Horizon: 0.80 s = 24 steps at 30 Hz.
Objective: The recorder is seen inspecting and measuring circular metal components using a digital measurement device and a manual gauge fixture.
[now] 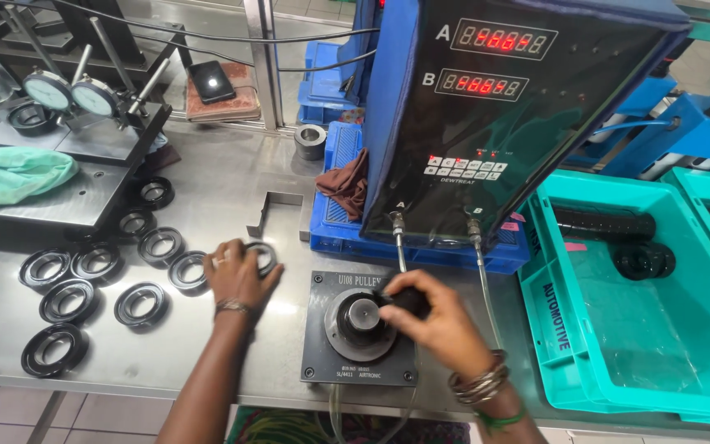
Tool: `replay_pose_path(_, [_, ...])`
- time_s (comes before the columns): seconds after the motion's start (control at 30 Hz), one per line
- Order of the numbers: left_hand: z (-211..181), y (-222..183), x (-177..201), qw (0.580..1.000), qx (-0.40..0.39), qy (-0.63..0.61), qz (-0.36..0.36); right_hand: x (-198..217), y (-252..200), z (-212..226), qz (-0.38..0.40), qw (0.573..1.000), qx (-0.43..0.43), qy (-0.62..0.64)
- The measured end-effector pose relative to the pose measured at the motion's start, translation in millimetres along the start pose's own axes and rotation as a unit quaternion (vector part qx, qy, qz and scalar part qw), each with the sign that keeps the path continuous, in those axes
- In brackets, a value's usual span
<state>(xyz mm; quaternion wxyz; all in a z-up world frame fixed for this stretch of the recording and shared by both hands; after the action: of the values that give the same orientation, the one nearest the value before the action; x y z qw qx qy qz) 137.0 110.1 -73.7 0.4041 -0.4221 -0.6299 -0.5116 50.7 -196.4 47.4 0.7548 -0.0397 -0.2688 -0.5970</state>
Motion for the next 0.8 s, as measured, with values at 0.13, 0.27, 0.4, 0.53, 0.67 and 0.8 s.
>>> replay_pose_path(0.13, [55,-15,7,0.995,0.056,0.069,0.043,27,-12,-22,-0.047,0.987,-0.101,0.118])
replay_pose_path(0.27, [114,-26,-6,0.997,0.07,0.031,-0.013,47,-18,-22,-0.107,0.969,-0.139,0.175])
replay_pose_path(0.4, [152,-24,-6,0.995,0.094,0.028,-0.025,57,-20,-20,-0.132,0.961,-0.13,0.204])
replay_pose_path(0.53, [105,-35,8,0.975,0.109,0.096,-0.166,52,-18,-19,-0.136,0.953,-0.133,0.234])
replay_pose_path(0.67, [-50,-46,52,0.937,-0.06,-0.342,-0.042,45,-13,-24,-0.128,0.952,-0.138,0.242])
replay_pose_path(0.8, [-146,-84,111,0.928,-0.215,-0.296,0.066,44,-15,-19,-0.113,0.952,-0.133,0.25])
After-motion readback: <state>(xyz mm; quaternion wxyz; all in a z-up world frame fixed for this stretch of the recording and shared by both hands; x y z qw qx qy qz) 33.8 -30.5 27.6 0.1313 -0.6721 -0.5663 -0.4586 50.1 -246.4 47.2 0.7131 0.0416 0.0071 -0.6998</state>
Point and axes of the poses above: each hand's wrist, its own y-axis towards the middle knuckle, its own x-axis out of the back of the hand, z = x × y, the point moved 6 cm from there along y, towards the middle knuckle, and after that the axes turned 2 degrees about y, right-handed, at the moved point
